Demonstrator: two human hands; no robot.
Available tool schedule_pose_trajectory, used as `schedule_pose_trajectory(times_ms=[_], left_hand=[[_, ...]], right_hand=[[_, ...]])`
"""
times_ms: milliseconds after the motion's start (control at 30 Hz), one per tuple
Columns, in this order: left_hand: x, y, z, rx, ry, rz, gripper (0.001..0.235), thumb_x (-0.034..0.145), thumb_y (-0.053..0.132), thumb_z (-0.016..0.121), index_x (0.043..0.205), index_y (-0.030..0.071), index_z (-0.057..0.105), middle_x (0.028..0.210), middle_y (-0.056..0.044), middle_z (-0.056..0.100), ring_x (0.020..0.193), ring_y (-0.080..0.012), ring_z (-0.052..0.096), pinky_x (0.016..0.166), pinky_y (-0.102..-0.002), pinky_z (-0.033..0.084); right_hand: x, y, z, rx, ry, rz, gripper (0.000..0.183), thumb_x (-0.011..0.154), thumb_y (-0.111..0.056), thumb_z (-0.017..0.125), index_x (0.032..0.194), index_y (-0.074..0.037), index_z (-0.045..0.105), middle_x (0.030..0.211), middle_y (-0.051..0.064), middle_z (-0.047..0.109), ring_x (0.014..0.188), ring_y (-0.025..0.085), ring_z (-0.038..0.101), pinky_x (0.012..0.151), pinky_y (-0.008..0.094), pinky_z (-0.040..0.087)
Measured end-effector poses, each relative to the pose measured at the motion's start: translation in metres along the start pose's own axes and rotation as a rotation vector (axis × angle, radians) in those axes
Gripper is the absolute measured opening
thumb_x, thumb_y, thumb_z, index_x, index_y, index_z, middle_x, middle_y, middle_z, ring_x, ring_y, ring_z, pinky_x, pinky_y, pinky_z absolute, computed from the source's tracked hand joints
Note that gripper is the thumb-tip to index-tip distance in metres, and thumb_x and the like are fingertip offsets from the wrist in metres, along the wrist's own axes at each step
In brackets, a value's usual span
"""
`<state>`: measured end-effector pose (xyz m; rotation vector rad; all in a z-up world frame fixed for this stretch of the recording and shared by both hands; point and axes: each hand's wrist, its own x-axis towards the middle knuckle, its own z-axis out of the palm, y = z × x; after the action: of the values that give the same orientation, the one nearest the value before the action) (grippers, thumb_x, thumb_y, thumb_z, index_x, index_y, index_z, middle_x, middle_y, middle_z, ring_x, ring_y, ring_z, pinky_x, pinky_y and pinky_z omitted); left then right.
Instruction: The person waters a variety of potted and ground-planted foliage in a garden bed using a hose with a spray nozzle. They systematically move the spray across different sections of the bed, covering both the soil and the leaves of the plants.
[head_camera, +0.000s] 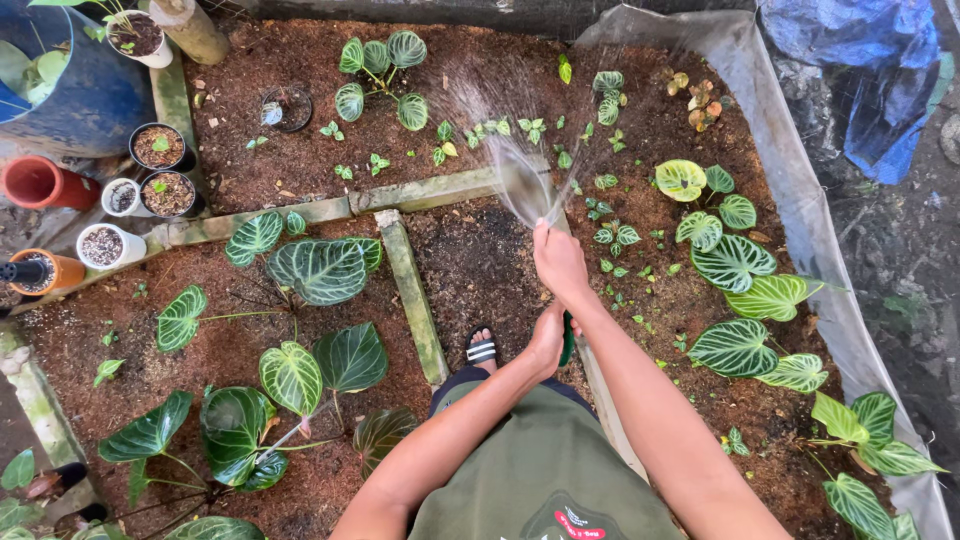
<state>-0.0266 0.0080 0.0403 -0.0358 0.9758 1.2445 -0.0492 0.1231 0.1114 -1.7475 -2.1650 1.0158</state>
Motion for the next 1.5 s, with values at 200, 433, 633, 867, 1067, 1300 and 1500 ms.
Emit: schedule_pose_trajectory(times_ms=[200,433,633,867,1067,1300,1500], left_hand=[[0.001,0.005,0.002,-0.022,-0.014,0.000,0.040,0.110,0.039,0.039,0.082,0.012,0.049,0.069,0.003,0.045,0.064,-0.0112,0.043,0.063,-0.029,0.038],[0.003,0.014,0.006,0.013,-0.089,0.033,0.043,0.110,0.040,0.038,0.079,0.012,0.049,0.066,0.003,0.043,0.063,-0.0108,0.040,0.062,-0.028,0.035],[0.006,0.025,0.011,0.054,-0.122,0.064,0.041,0.111,0.035,0.038,0.080,0.010,0.049,0.067,0.003,0.043,0.063,-0.0117,0.040,0.062,-0.029,0.035],[0.000,0.034,0.013,0.053,-0.148,0.062,0.037,0.110,0.031,0.036,0.084,0.010,0.051,0.068,0.003,0.042,0.064,-0.0113,0.039,0.064,-0.030,0.036],[0.000,0.032,0.014,0.074,-0.142,0.043,0.037,0.110,0.032,0.037,0.084,0.009,0.050,0.068,0.003,0.043,0.064,-0.0111,0.039,0.063,-0.030,0.036],[0.003,0.025,0.014,0.129,-0.139,0.010,0.041,0.110,0.036,0.035,0.082,0.011,0.049,0.067,0.003,0.044,0.063,-0.0111,0.041,0.063,-0.029,0.036],[0.007,0.015,0.012,0.168,-0.180,-0.015,0.044,0.112,0.039,0.032,0.082,0.011,0.049,0.067,0.003,0.043,0.062,-0.0111,0.041,0.062,-0.029,0.036]], right_hand=[[0.002,-0.001,-0.002,0.024,0.048,0.006,0.060,0.104,-0.043,0.035,0.095,0.003,0.072,0.092,0.034,0.069,0.093,0.054,0.067,0.087,0.059,0.050],[0.009,0.002,-0.006,0.033,0.084,0.030,0.061,0.105,-0.043,0.034,0.094,0.003,0.073,0.092,0.033,0.070,0.093,0.054,0.066,0.087,0.060,0.049],[0.018,0.002,-0.009,0.059,0.110,-0.001,0.063,0.106,-0.043,0.034,0.091,0.005,0.071,0.089,0.033,0.070,0.089,0.053,0.067,0.084,0.059,0.050],[0.021,0.003,-0.009,0.082,0.098,0.014,0.064,0.106,-0.041,0.033,0.090,0.007,0.071,0.087,0.033,0.070,0.086,0.051,0.069,0.083,0.058,0.051],[0.022,0.014,-0.005,0.086,0.165,-0.049,0.063,0.107,-0.040,0.033,0.088,0.008,0.071,0.086,0.033,0.069,0.086,0.052,0.068,0.083,0.058,0.050],[0.020,0.023,-0.007,0.123,0.154,0.027,0.065,0.107,-0.042,0.033,0.085,0.008,0.069,0.084,0.033,0.069,0.085,0.051,0.068,0.081,0.059,0.049],[0.019,0.039,-0.009,0.091,0.201,0.010,0.064,0.107,-0.042,0.033,0.086,0.006,0.069,0.085,0.033,0.067,0.087,0.054,0.065,0.081,0.060,0.048]])
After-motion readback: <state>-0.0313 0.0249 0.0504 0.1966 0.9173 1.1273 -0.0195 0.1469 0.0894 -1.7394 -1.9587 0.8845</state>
